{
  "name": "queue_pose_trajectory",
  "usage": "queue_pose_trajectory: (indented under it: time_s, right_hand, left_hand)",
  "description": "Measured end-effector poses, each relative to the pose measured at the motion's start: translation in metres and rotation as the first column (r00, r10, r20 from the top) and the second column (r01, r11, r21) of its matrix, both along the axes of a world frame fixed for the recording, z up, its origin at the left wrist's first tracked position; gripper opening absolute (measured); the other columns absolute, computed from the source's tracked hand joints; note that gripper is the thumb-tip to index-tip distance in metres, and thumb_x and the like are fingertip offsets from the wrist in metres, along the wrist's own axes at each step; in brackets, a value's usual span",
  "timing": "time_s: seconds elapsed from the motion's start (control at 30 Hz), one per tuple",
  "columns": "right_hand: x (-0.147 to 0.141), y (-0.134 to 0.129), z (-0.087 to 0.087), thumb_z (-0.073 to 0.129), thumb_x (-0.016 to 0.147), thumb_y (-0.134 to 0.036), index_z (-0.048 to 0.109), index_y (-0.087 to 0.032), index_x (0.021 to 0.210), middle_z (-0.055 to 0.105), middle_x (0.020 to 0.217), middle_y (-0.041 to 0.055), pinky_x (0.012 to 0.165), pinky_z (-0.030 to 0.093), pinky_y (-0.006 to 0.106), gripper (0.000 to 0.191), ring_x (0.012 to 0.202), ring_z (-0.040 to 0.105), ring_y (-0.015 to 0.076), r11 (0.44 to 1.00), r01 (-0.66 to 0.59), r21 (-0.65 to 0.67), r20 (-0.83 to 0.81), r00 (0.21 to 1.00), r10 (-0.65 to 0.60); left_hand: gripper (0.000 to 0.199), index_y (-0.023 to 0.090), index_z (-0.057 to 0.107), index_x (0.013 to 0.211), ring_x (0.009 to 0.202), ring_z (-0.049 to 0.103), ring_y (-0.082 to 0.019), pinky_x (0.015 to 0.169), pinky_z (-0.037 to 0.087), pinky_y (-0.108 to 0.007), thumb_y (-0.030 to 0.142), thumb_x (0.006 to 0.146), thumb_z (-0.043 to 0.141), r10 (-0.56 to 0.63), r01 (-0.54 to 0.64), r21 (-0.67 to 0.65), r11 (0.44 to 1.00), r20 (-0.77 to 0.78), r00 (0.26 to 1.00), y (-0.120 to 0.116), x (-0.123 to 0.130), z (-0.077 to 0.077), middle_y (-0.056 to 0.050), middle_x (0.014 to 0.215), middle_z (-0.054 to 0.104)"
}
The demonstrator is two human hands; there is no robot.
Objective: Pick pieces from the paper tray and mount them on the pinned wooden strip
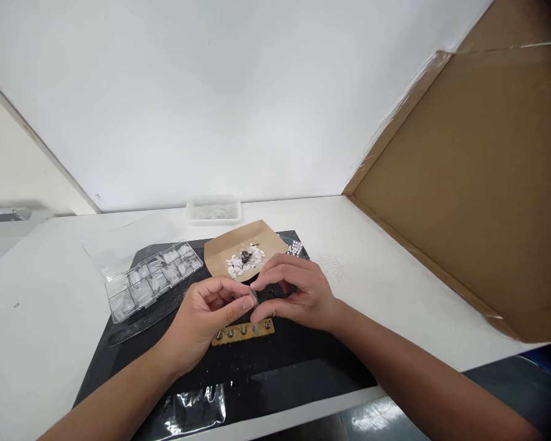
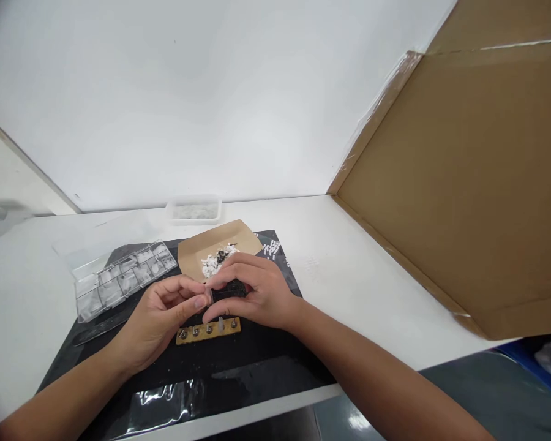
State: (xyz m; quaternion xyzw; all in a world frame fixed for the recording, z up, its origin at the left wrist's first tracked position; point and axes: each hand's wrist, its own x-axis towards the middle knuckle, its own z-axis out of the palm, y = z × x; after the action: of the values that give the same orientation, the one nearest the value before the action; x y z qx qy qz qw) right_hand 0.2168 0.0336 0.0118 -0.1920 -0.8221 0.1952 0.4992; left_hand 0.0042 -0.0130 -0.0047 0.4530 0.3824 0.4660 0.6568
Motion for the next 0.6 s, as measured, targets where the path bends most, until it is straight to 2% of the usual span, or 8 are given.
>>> queue_pose_trajectory:
  time_s: [0.2,0.4,0.5,0.6]
  right_hand:
    - [0.0001,-0.0010,-0.0015,0.088,0.079,-0.048,0.074,-0.024,0.095,0.071,0.083,0.0001,0.066,0.059,0.026,0.032,0.072,0.067,0.0128,0.998,-0.017,-0.061,0.008,1.000,0.017]
    - [0.0029,0.0005,-0.0046,0.081,0.091,-0.034,0.072,-0.024,0.112,0.075,0.093,0.0021,0.074,0.063,0.028,0.025,0.083,0.072,0.0144,0.996,-0.024,0.085,0.100,0.995,0.015]
    - [0.0051,0.0013,-0.0055,0.074,0.097,-0.025,0.070,-0.022,0.119,0.075,0.098,0.0041,0.078,0.064,0.028,0.023,0.088,0.073,0.0150,0.987,-0.026,0.158,0.161,0.987,0.000]
    - [0.0060,0.0012,-0.0058,0.069,0.100,-0.021,0.068,-0.023,0.122,0.074,0.101,0.0045,0.078,0.064,0.028,0.022,0.090,0.072,0.0148,0.986,-0.017,0.166,0.187,0.982,-0.014]
  left_hand:
    - [0.019,0.018,0.079,0.092,0.082,0.075,-0.015,0.076,0.060,-0.022,0.031,0.081,0.089,-0.015,0.015,-0.010,1.000,-0.025,1.000,-0.0013,-0.0012,-0.0028,-0.004,0.089,0.081]
    - [0.021,0.017,0.079,0.089,0.078,0.073,-0.014,0.073,0.060,-0.023,0.033,0.080,0.089,0.056,-0.048,0.066,0.997,-0.118,0.991,0.0043,-0.0012,0.0004,-0.004,0.087,0.080]
    - [0.020,0.018,0.081,0.087,0.084,0.075,-0.017,0.078,0.062,-0.026,0.034,0.078,0.090,0.112,-0.095,0.112,0.989,-0.155,0.982,0.0071,-0.0031,0.0026,-0.005,0.090,0.081]
    - [0.016,0.021,0.084,0.089,0.091,0.077,-0.021,0.084,0.063,-0.031,0.034,0.080,0.088,0.122,-0.089,0.167,0.982,-0.197,0.973,0.0080,-0.0063,0.0063,-0.006,0.097,0.083]
